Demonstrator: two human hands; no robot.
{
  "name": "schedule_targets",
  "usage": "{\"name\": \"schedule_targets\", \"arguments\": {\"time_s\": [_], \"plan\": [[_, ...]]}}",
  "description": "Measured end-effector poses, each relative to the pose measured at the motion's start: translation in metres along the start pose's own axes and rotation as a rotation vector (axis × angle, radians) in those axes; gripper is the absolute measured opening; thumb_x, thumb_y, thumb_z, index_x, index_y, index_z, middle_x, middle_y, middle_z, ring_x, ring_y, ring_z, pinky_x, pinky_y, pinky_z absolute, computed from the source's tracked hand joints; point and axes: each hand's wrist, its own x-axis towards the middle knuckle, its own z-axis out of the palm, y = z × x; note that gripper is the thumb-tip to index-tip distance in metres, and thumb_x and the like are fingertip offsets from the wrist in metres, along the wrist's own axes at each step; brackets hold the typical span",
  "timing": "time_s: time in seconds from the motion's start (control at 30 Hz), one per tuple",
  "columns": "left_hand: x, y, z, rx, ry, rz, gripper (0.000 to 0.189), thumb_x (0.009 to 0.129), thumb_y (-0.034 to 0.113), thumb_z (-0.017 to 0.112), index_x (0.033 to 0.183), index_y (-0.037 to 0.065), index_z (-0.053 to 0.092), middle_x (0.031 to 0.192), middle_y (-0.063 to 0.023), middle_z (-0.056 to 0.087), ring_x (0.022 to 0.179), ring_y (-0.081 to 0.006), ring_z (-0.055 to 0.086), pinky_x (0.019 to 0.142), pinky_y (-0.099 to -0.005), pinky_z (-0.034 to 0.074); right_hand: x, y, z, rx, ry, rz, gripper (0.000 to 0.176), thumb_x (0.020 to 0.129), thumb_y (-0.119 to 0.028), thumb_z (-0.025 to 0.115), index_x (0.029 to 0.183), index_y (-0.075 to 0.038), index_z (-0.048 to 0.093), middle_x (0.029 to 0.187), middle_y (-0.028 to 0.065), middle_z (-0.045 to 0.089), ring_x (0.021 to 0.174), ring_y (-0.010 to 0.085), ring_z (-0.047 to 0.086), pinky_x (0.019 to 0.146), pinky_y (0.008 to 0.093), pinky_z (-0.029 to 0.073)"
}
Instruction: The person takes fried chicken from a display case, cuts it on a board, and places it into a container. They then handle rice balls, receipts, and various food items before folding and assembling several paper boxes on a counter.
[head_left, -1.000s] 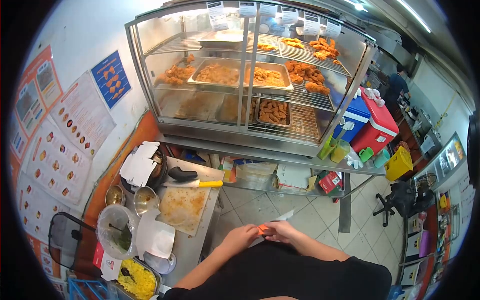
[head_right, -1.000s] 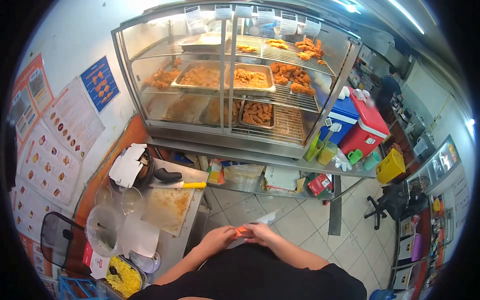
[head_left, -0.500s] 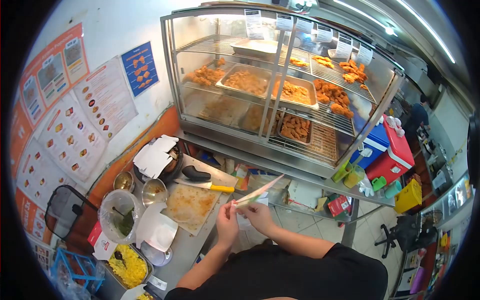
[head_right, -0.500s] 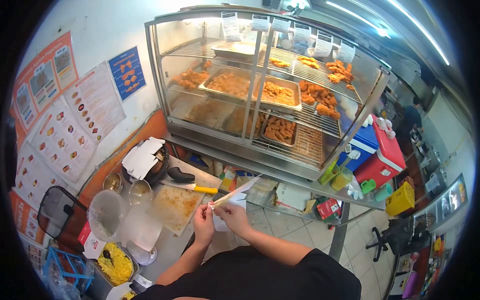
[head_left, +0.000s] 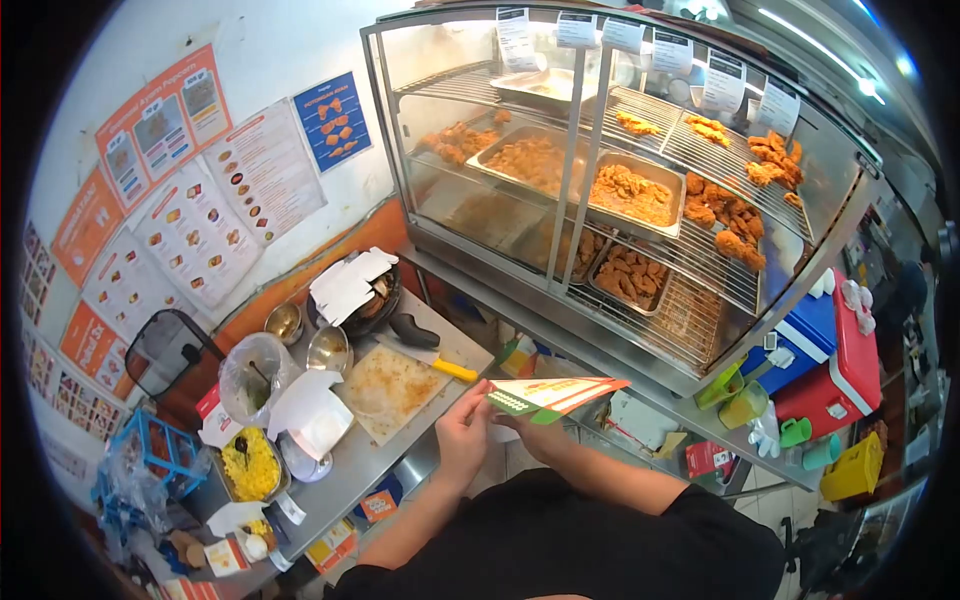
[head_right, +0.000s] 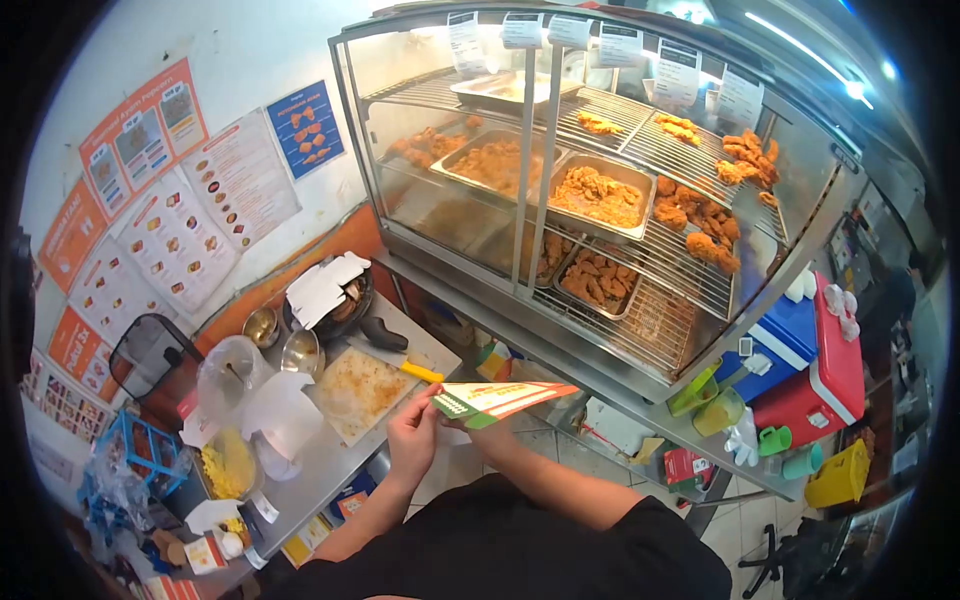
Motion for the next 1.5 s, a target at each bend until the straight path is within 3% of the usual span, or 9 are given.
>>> {"name": "schedule_targets", "arguments": {"time_s": [0.27,0.33,0.6,0.87,0.97,1.1,1.27,1.37,1.5], "plan": [[-0.036,-0.030,0.030,0.399,0.359,-0.206,0.023,0.092,0.019,0.069,0.092,-0.003,0.065,0.076,-0.0162,0.070,0.068,-0.0189,0.069,0.061,-0.0329,0.053,0.001,-0.003,-0.051,-0.107,-0.358,0.331,0.028,0.097,-0.009,0.061,0.124,-0.003,0.061,0.109,0.0089,0.068,0.087,0.0183,0.069,0.080,0.0332,0.057],[-0.052,-0.048,0.013,0.599,0.523,-0.203,0.020,0.092,0.015,0.069,0.087,-0.003,0.062,0.072,-0.0154,0.068,0.067,-0.0164,0.067,0.060,-0.0319,0.052,-0.024,-0.046,-0.037,-0.932,-0.539,-0.015,0.031,0.094,-0.011,0.065,0.124,-0.004,0.060,0.106,0.0104,0.068,0.079,0.0191,0.069,0.075,0.0323,0.057],[-0.089,-0.058,0.006,0.450,0.653,-0.327,0.019,0.091,0.011,0.070,0.083,-0.002,0.059,0.071,-0.0102,0.066,0.066,-0.0149,0.065,0.058,-0.0287,0.049,-0.004,-0.013,-0.100,-0.987,-0.343,0.078,0.030,0.086,-0.024,0.076,0.105,-0.001,0.069,0.094,0.0091,0.072,0.081,0.0170,0.070,0.075,0.0296,0.055],[-0.098,-0.107,0.014,0.777,0.311,-0.441,0.024,0.090,0.024,0.064,0.093,0.002,0.071,0.088,-0.0185,0.072,0.084,-0.0352,0.071,0.076,-0.0421,0.054,0.006,0.037,-0.157,-0.838,-0.219,0.228,0.026,0.084,-0.020,0.070,0.103,-0.002,0.072,0.093,0.0118,0.074,0.086,0.0194,0.070,0.080,0.0317,0.054],[-0.092,-0.068,0.031,1.217,-0.223,-0.655,0.026,0.086,0.029,0.063,0.095,0.006,0.073,0.100,-0.0180,0.071,0.096,-0.0381,0.067,0.084,-0.0494,0.053,0.002,0.028,-0.164,-0.943,-0.335,0.284,0.027,0.084,-0.019,0.069,0.106,-0.003,0.071,0.090,0.0106,0.073,0.084,0.0171,0.069,0.078,0.0307,0.053],[-0.080,-0.061,0.057,1.076,-0.142,-0.624,0.028,0.088,0.031,0.068,0.097,0.004,0.067,0.094,-0.0164,0.071,0.090,-0.0342,0.069,0.080,-0.0439,0.055,-0.008,-0.001,-0.150,-0.978,-0.354,0.273,0.026,0.087,-0.016,0.066,0.108,-0.003,0.069,0.088,0.0081,0.072,0.082,0.0145,0.066,0.077,0.0314,0.052],[-0.059,-0.037,0.095,-0.585,0.291,-0.796,0.032,0.095,0.026,0.067,0.111,0.004,0.050,0.093,-0.0076,0.059,0.081,-0.0267,0.068,0.067,-0.0447,0.061,-0.017,-0.027,-0.140,-1.196,-0.453,-0.245,0.023,0.085,-0.010,0.067,0.106,-0.002,0.068,0.088,0.0112,0.067,0.087,0.0267,0.068,0.079,0.0363,0.053],[-0.054,-0.048,0.091,-0.544,0.260,-0.836,0.033,0.095,0.024,0.065,0.114,0.006,0.047,0.097,-0.0097,0.061,0.085,-0.0280,0.068,0.068,-0.0486,0.062,-0.021,-0.054,-0.118,-1.214,-0.575,-0.775,0.022,0.081,-0.007,0.070,0.103,-0.002,0.069,0.089,0.0126,0.065,0.094,0.0310,0.067,0.076,0.0365,0.054],[-0.056,-0.050,0.093,-0.432,0.267,-0.832,0.027,0.097,0.016,0.060,0.116,0.002,0.046,0.104,-0.0139,0.062,0.085,-0.0273,0.069,0.067,-0.0457,0.062,-0.021,-0.049,-0.116,-1.144,-0.585,-0.658,0.020,0.080,-0.003,0.070,0.100,-0.003,0.069,0.090,0.0125,0.066,0.089,0.0319,0.068,0.073,0.0361,0.055]]}}
